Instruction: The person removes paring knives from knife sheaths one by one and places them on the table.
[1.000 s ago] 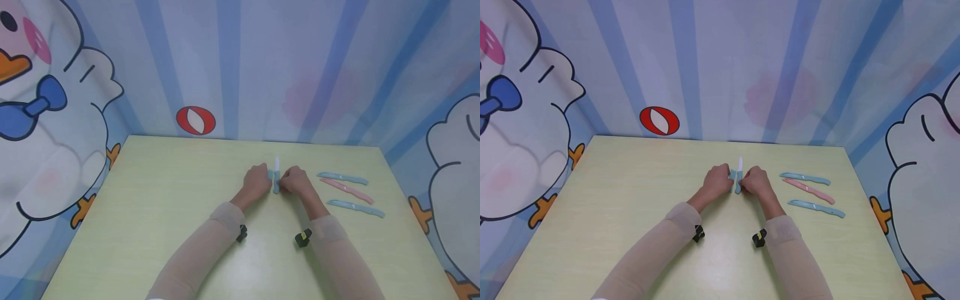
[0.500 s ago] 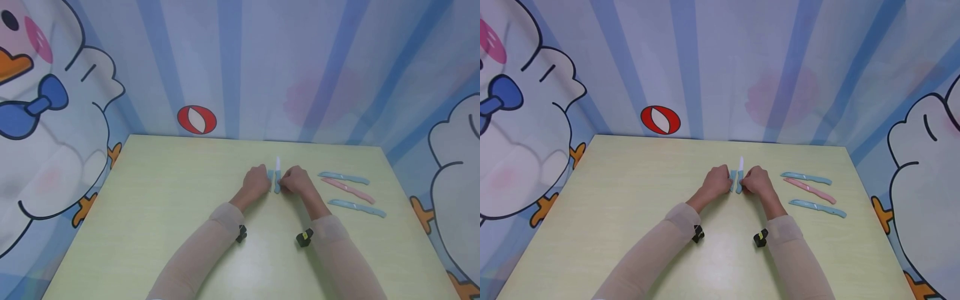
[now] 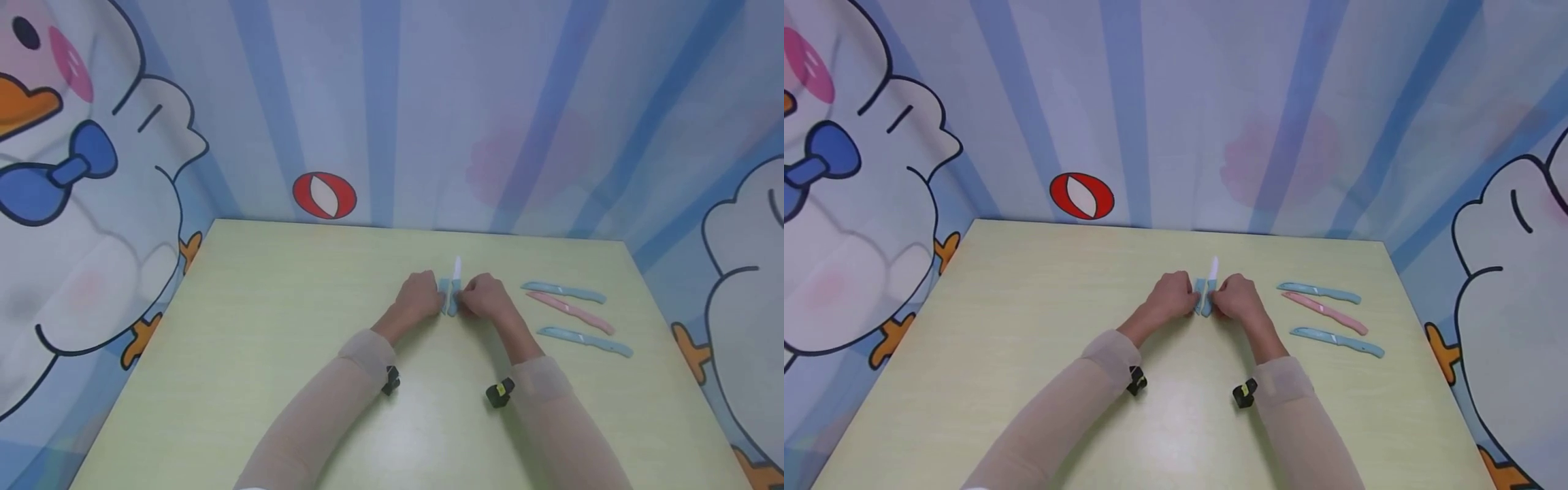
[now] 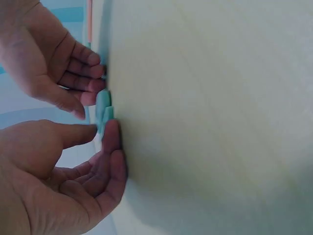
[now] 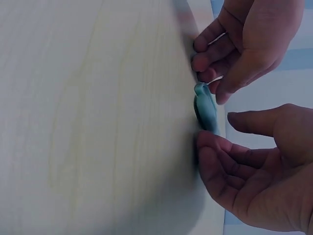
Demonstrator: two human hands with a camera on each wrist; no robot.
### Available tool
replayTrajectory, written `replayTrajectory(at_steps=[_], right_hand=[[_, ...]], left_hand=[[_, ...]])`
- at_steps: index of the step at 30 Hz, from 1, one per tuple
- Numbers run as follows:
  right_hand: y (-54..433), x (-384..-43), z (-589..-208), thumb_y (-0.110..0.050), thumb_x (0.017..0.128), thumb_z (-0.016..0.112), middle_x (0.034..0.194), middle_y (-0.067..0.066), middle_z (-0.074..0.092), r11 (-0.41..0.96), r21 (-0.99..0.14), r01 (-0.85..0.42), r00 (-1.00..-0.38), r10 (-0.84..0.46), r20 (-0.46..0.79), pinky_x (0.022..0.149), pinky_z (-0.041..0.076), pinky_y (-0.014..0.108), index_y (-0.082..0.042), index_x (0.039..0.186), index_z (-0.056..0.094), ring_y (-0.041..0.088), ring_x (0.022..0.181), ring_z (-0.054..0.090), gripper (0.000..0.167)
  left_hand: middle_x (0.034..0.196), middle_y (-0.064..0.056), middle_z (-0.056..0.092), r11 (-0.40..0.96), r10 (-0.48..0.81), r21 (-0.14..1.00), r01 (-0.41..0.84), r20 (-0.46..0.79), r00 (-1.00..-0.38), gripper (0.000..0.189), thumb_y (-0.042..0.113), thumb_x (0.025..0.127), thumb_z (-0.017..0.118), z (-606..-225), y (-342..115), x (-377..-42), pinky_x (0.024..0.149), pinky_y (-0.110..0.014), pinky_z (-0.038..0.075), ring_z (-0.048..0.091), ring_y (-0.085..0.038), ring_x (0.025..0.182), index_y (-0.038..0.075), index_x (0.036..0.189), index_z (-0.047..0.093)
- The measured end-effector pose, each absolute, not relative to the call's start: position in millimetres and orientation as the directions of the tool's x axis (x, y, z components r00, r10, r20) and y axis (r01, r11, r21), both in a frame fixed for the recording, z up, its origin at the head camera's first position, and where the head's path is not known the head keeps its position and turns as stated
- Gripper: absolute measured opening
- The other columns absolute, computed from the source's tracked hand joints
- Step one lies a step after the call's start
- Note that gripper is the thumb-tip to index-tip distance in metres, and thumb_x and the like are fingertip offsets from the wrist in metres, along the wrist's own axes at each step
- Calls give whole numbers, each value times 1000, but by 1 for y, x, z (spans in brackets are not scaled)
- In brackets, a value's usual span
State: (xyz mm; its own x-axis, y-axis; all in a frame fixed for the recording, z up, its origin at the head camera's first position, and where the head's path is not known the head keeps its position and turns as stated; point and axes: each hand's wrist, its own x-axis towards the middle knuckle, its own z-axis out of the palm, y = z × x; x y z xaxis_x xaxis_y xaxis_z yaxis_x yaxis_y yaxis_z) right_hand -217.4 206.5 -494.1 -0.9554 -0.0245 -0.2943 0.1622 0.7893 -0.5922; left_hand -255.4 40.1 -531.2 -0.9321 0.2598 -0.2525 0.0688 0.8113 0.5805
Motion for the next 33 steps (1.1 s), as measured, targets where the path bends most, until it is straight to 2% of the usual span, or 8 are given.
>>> replayTrajectory(at_steps=[5,8,13,17,20,24,30,33], right_hand=[[208,-216,-484,-33,104,62,74,9,67,814,-568,121,-923,-118,-366,62,46,31,1,86,72,18,65,54,40],[211,-215,-475,-35,105,61,71,8,65,824,-562,74,-894,-195,-404,63,45,31,2,87,72,16,63,52,42],[219,-215,-460,-38,106,59,74,7,63,846,-534,2,-849,-281,-447,71,47,34,3,98,72,17,71,55,43],[225,-215,-446,-37,106,60,92,14,71,863,-502,-57,-855,-302,-422,79,54,40,6,115,71,24,85,64,45],[227,-214,-436,-34,105,63,113,22,71,876,-473,-91,-876,-297,-380,90,56,48,9,125,66,34,103,68,48],[226,-211,-423,-32,104,65,133,30,63,878,-466,-112,-888,-299,-350,100,53,56,11,139,54,44,121,63,57],[228,-206,-402,-38,105,65,143,34,55,857,-492,-151,-887,-338,-316,106,48,61,7,155,37,48,131,57,73],[229,-204,-396,-41,105,63,148,34,50,847,-505,-167,-890,-350,-293,107,46,62,4,160,32,48,134,54,78]], left_hand=[[73,-4,60,846,282,528,80,-313,-907,28,32,99,72,-501,34,-248,54,-29,44,55,-17,59,6,95,61],[73,-4,62,856,310,504,111,-329,-892,32,36,99,75,-484,29,-242,56,-27,42,55,-16,60,6,97,62],[93,-5,64,860,365,477,179,-331,-870,40,41,98,75,-462,17,-236,67,-28,46,55,-17,76,6,112,62],[123,-11,67,867,382,455,203,-346,-857,58,43,95,78,-447,7,-236,89,-37,54,62,-22,101,3,133,59],[138,-13,64,874,376,445,194,-368,-851,67,42,94,80,-436,0,-238,102,-44,53,62,-27,118,3,144,55],[147,-12,60,876,379,436,207,-356,-854,71,42,96,79,-425,-10,-239,108,-47,50,59,-29,129,6,150,52],[154,-13,53,866,414,423,267,-304,-858,71,46,98,74,-409,-22,-237,114,-49,45,51,-30,140,10,154,49],[155,-14,49,859,434,414,301,-275,-858,73,50,98,73,-405,-26,-236,113,-53,45,49,-33,140,13,156,47]])
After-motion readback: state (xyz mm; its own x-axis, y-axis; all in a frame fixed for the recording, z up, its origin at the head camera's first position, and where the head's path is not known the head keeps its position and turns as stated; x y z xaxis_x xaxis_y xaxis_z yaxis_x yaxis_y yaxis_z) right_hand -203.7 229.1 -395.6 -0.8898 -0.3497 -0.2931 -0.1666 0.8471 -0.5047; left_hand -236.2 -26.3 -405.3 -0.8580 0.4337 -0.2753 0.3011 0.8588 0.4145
